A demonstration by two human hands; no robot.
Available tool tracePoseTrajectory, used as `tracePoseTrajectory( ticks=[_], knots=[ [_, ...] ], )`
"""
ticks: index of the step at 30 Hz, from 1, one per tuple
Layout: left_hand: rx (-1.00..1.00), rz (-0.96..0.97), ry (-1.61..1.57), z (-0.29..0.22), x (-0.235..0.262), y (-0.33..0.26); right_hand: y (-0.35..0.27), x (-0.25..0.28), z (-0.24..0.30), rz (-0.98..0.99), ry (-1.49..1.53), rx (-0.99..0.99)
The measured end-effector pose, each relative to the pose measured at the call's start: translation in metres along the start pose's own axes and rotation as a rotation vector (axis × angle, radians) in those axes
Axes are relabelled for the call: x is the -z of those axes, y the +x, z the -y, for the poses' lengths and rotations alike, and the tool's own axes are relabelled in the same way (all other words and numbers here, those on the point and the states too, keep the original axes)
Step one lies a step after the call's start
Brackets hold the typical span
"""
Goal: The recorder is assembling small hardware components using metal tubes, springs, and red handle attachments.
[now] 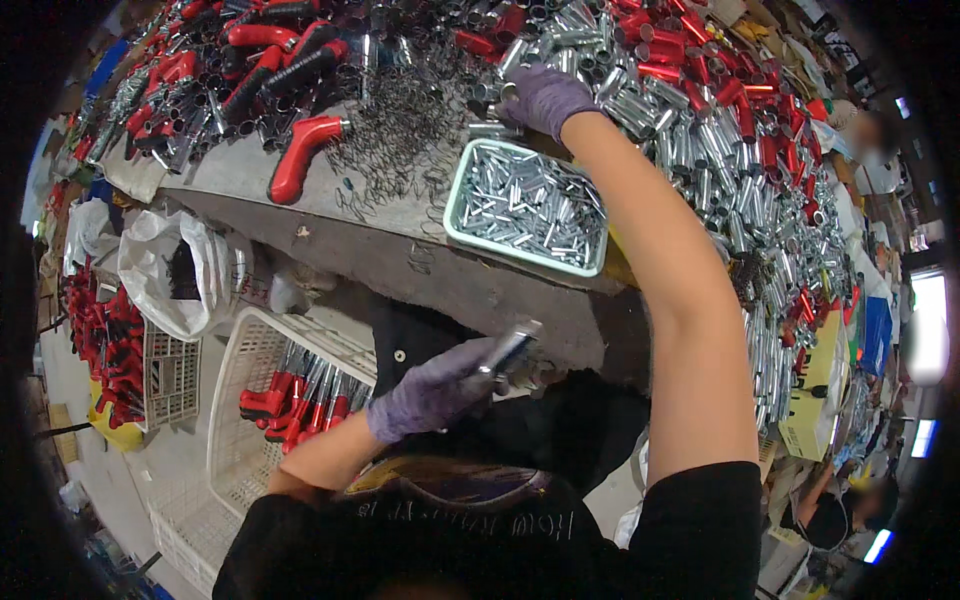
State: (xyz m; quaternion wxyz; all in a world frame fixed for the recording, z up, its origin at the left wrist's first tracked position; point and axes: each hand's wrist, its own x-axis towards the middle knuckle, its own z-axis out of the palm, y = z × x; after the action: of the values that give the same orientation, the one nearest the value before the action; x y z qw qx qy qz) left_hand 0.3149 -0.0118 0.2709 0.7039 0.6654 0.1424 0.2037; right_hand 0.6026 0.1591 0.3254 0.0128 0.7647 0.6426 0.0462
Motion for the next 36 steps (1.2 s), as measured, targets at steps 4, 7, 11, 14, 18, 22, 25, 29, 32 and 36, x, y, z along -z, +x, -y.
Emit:
tracePoseTrajectory(
  ticks=[4,7,11,14,18,22,25,29,32,36],
  knots=[
    [0.393,-0.092,-0.971,0.013,0.019,-0.031,0.000,0.014,-0.009,0.042,0.110,-0.038],
    [0.342,-0.106,-0.938,0.027,0.026,-0.050,-0.046,0.028,-0.016,-0.112,0.648,-0.019],
    [0.417,-0.172,-0.929,0.028,0.026,-0.061,-0.107,0.048,0.001,-0.064,1.405,-0.011],
    [0.434,-0.186,-0.942,0.030,0.019,-0.064,-0.140,0.063,0.014,-0.078,1.462,-0.034],
    [0.447,-0.167,-0.909,0.026,0.008,-0.067,-0.170,0.074,0.023,-0.109,1.539,-0.111],
    [0.463,-0.172,-0.807,0.023,-0.003,-0.074,-0.202,0.075,0.026,-0.034,1.218,0.025],
    [0.345,-0.033,-0.574,0.031,-0.007,-0.076,-0.241,0.065,0.046,0.159,1.096,0.005],
    [0.460,0.074,-0.375,-0.012,-0.016,-0.044,-0.271,0.057,0.062,0.020,0.941,0.289],
    [0.434,0.111,-0.316,-0.023,-0.019,-0.032,-0.282,0.062,0.055,0.053,0.989,0.079],
    [0.364,0.181,-0.345,-0.018,-0.029,-0.017,-0.303,0.064,0.055,-0.211,0.884,-0.006]
  ],
)
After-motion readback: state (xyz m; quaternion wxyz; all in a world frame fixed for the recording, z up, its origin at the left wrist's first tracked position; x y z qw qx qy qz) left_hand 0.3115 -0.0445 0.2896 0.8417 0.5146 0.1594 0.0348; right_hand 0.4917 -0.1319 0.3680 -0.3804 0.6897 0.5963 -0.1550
